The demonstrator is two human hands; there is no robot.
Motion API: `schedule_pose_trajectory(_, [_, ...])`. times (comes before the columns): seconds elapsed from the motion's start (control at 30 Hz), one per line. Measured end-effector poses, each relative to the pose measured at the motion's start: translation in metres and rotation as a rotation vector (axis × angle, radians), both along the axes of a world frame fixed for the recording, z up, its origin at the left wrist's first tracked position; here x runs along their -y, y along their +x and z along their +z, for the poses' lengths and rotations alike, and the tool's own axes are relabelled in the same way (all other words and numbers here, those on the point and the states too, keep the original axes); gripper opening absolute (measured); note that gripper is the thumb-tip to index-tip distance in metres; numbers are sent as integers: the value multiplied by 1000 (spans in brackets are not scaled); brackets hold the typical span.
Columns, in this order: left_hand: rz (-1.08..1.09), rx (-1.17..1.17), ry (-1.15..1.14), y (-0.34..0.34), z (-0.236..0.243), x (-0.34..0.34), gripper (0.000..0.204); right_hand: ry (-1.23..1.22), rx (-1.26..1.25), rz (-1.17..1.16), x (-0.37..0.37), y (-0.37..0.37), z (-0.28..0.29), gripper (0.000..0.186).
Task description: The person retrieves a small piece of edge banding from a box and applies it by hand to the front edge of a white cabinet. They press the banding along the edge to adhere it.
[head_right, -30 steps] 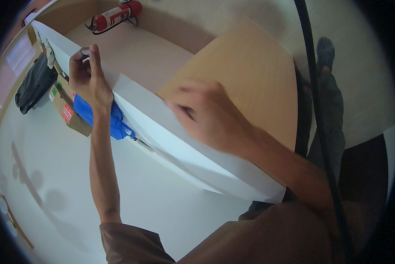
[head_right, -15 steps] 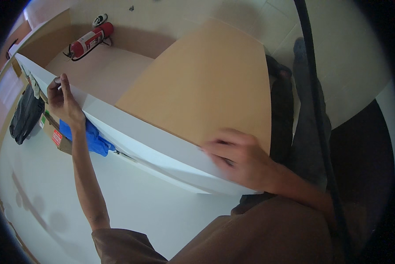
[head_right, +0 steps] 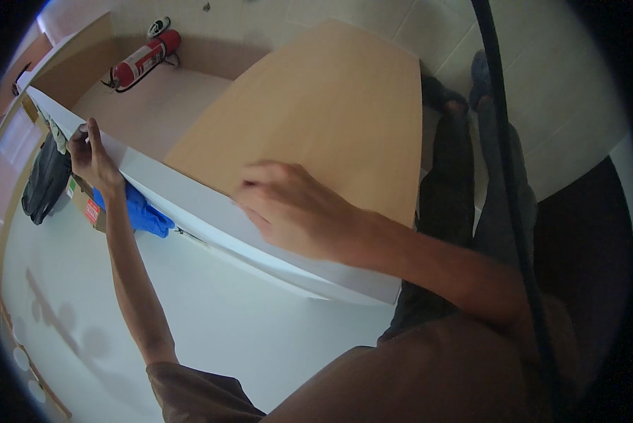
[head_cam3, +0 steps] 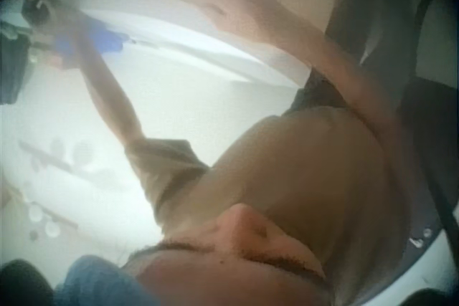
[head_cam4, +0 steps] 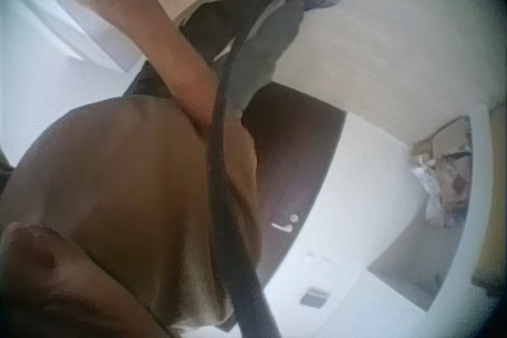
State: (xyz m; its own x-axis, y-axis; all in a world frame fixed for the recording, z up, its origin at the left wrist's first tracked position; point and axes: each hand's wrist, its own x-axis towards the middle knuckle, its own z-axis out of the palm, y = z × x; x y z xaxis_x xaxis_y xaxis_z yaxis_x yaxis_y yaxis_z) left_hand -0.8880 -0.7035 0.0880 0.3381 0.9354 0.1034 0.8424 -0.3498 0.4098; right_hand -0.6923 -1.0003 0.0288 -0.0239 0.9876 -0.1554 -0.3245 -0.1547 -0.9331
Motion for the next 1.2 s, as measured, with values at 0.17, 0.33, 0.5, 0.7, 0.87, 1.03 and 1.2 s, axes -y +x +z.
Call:
schedule_pose_trajectory(0.17, [-29, 34, -9, -15, 5, -5, 22, -61, 0, -1, 59, 20, 7, 9])
schedule_pose_trajectory(0.33, [-10, 13, 7, -4, 5, -2, 23, -140, 69, 21, 97, 43, 20, 11])
schedule_pose_trajectory(0.5, [-10, -16, 25, -13, 3, -7, 23, -63, 29, -18, 59, 22, 10, 13])
schedule_pose_trajectory(0.7, [-16, 27, 4, -7, 5, -5, 23, -143, 57, 22, 101, 43, 20, 15])
schedule_pose_trajectory(0.87, [-33, 74, -10, -13, -1, -7, 19, -97, 46, -17, 69, 25, 18, 15])
schedule_pose_trajectory(1.03, [-8, 86, -35, -9, 7, -4, 17, -114, 59, -16, 87, 34, 18, 14])
schedule_pose_trajectory(1.2, [-32, 57, -9, -4, -1, 0, 18, 25, 31, 30, 3, 7, 0, 13])
